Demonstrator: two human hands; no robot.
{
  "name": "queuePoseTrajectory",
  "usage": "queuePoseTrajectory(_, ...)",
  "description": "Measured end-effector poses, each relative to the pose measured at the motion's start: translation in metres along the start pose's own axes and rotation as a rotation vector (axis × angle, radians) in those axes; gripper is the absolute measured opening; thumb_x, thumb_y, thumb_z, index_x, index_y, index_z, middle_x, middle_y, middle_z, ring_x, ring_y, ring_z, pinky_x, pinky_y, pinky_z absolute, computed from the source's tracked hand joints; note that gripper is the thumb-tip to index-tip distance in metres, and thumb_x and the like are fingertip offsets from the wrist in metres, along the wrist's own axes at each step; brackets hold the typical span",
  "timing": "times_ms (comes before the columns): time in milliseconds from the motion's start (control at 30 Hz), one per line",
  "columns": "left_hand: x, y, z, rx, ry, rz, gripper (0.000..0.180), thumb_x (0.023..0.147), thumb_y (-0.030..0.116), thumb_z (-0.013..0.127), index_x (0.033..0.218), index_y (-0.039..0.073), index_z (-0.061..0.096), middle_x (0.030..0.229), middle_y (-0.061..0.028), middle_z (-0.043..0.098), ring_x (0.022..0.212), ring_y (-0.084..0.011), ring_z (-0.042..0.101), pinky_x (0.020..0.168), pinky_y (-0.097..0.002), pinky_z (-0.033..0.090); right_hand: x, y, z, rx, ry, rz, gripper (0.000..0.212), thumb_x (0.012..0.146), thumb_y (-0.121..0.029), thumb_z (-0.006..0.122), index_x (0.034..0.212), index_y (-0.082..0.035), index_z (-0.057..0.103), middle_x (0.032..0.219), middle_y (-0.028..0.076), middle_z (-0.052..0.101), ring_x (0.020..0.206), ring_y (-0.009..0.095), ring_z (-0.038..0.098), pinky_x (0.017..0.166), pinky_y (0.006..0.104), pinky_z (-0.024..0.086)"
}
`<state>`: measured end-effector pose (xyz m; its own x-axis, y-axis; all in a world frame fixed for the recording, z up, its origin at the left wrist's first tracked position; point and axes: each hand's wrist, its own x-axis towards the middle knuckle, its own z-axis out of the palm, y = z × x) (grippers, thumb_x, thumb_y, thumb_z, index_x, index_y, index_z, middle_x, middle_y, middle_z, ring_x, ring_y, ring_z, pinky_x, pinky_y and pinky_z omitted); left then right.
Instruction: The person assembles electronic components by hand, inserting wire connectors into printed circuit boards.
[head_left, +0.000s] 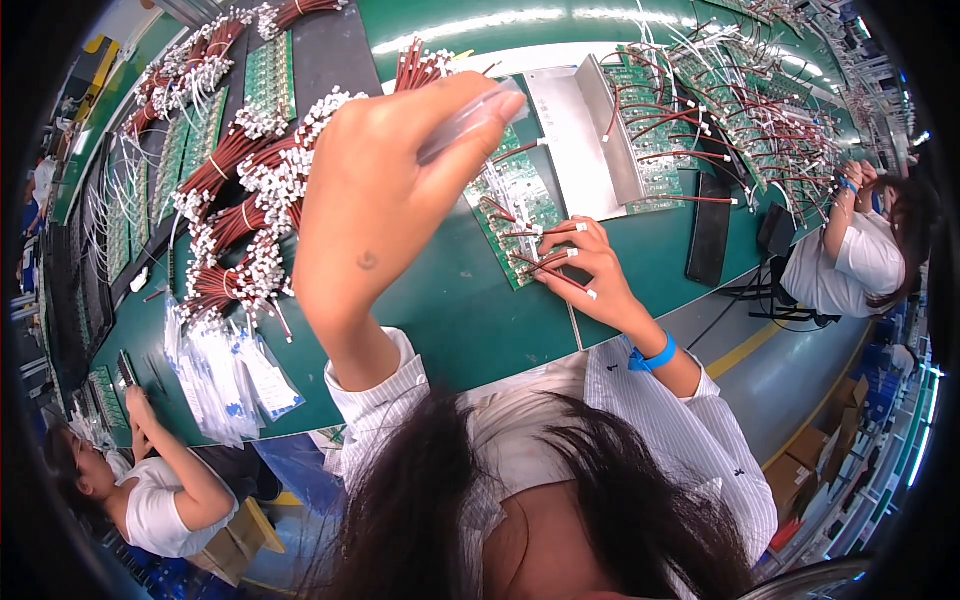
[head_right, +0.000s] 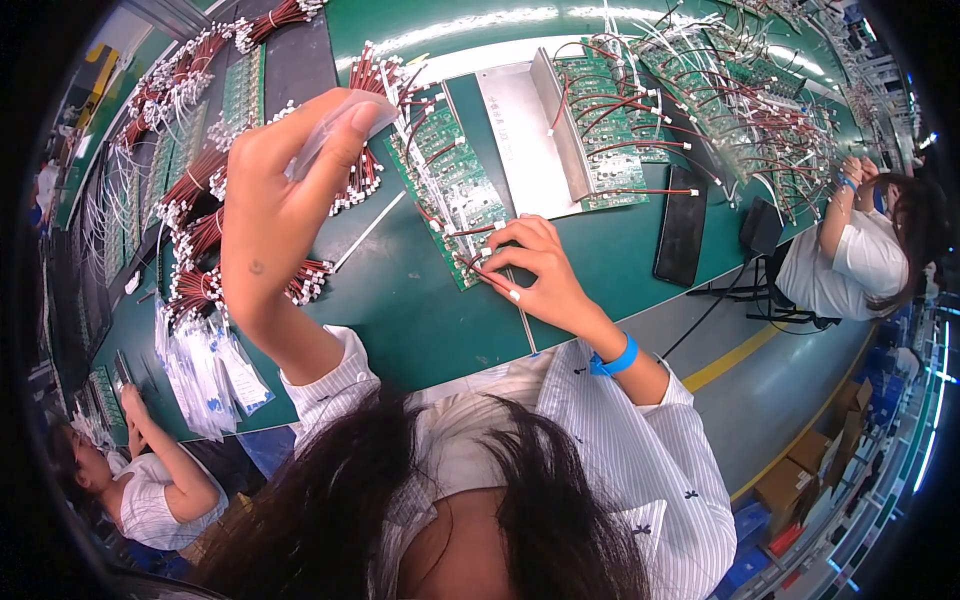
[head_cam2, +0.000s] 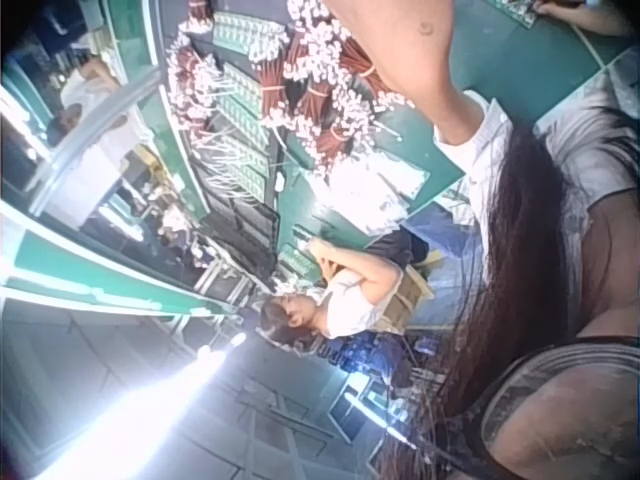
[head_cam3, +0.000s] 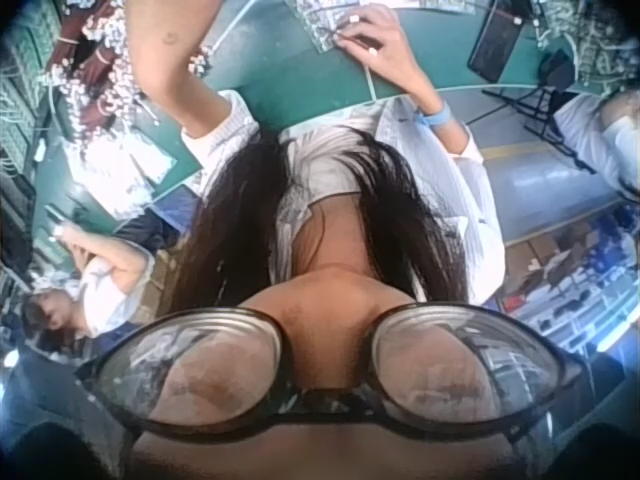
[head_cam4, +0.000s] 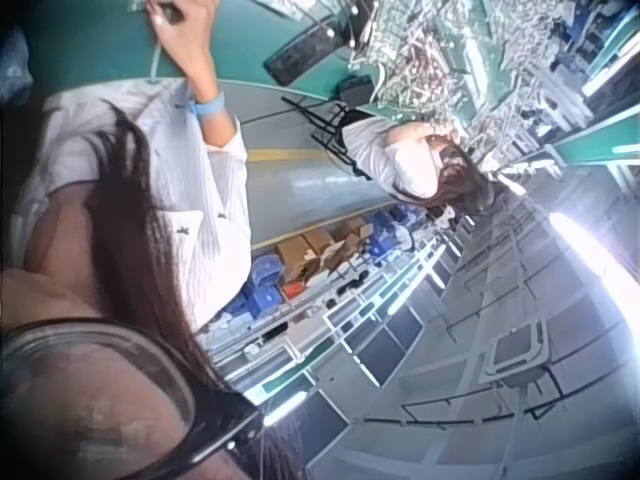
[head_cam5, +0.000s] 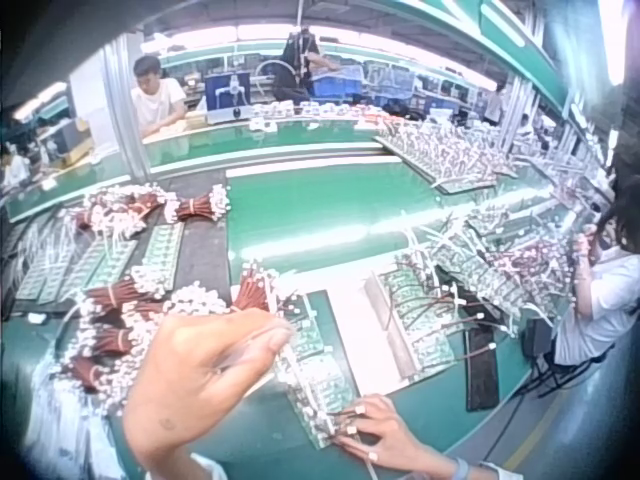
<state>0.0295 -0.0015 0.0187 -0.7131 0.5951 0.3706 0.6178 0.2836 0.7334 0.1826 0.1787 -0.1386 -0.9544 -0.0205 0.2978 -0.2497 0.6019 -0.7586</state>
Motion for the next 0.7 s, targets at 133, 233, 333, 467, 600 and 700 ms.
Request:
queuePoseTrajectory(133,0.0000,0.0004,-0.0021,0.017,-0.048,-0.005,0.024,0.090,0.021,0.058,0.094,-0.002,0.066,0.064,-0.0072,0.058,0.056,-0.0101,0.050,0.054,-0.0252,0.040,0.0002,-0.0005,-0.0001,-0.008,0.006,-0.008,0.016,0.067,-0.009,0.078,0.079,-0.009,0.068,0.095,0.001,0.061,0.097,0.023,0.053,0.094,0.0397,0.035)
queuePoseTrajectory(233,0.0001,0.0016,-0.0026,0.014,-0.058,-0.022,0.025,0.090,0.021,0.058,0.093,-0.002,0.066,0.065,-0.0074,0.059,0.056,-0.0104,0.050,0.054,-0.0254,0.040,0.0003,-0.0009,0.0000,-0.021,0.003,-0.015,0.016,0.066,-0.009,0.079,0.078,-0.009,0.068,0.096,0.001,0.061,0.097,0.023,0.053,0.094,0.0398,0.035)
queuePoseTrajectory(333,-0.0003,0.0010,-0.0023,0.022,-0.056,-0.015,0.025,0.090,0.021,0.058,0.093,-0.002,0.066,0.066,-0.0076,0.059,0.057,-0.0105,0.050,0.055,-0.0253,0.041,0.0001,-0.0005,0.0003,-0.032,-0.006,-0.022,0.017,0.066,-0.010,0.079,0.078,-0.009,0.068,0.096,0.001,0.061,0.097,0.023,0.053,0.094,0.0398,0.035)
queuePoseTrajectory(467,0.0003,0.0003,-0.0014,0.024,-0.063,-0.022,0.024,0.090,0.022,0.058,0.094,-0.001,0.067,0.066,-0.0079,0.060,0.056,-0.0106,0.051,0.055,-0.0253,0.041,-0.0010,0.0016,0.0014,-0.041,0.006,-0.023,0.017,0.066,-0.010,0.079,0.078,-0.009,0.068,0.095,0.002,0.061,0.097,0.023,0.053,0.094,0.0397,0.035)
queuePoseTrajectory(600,0.0004,0.0002,-0.0015,0.051,-0.071,-0.002,0.024,0.090,0.022,0.059,0.095,0.000,0.068,0.066,-0.0081,0.061,0.056,-0.0108,0.051,0.054,-0.0259,0.041,-0.0005,0.0012,0.0014,-0.012,0.016,-0.014,0.017,0.066,-0.009,0.079,0.078,-0.009,0.067,0.095,0.002,0.060,0.096,0.023,0.054,0.094,0.0392,0.035)
queuePoseTrajectory(700,0.0011,0.0001,-0.0002,0.055,-0.080,-0.005,0.024,0.089,0.021,0.059,0.096,0.000,0.068,0.065,-0.0082,0.060,0.055,-0.0108,0.051,0.053,-0.0261,0.042,0.0002,0.0001,0.0006,-0.033,0.012,-0.025,0.017,0.066,-0.009,0.079,0.079,-0.009,0.067,0.094,0.002,0.060,0.095,0.023,0.054,0.093,0.0389,0.035)
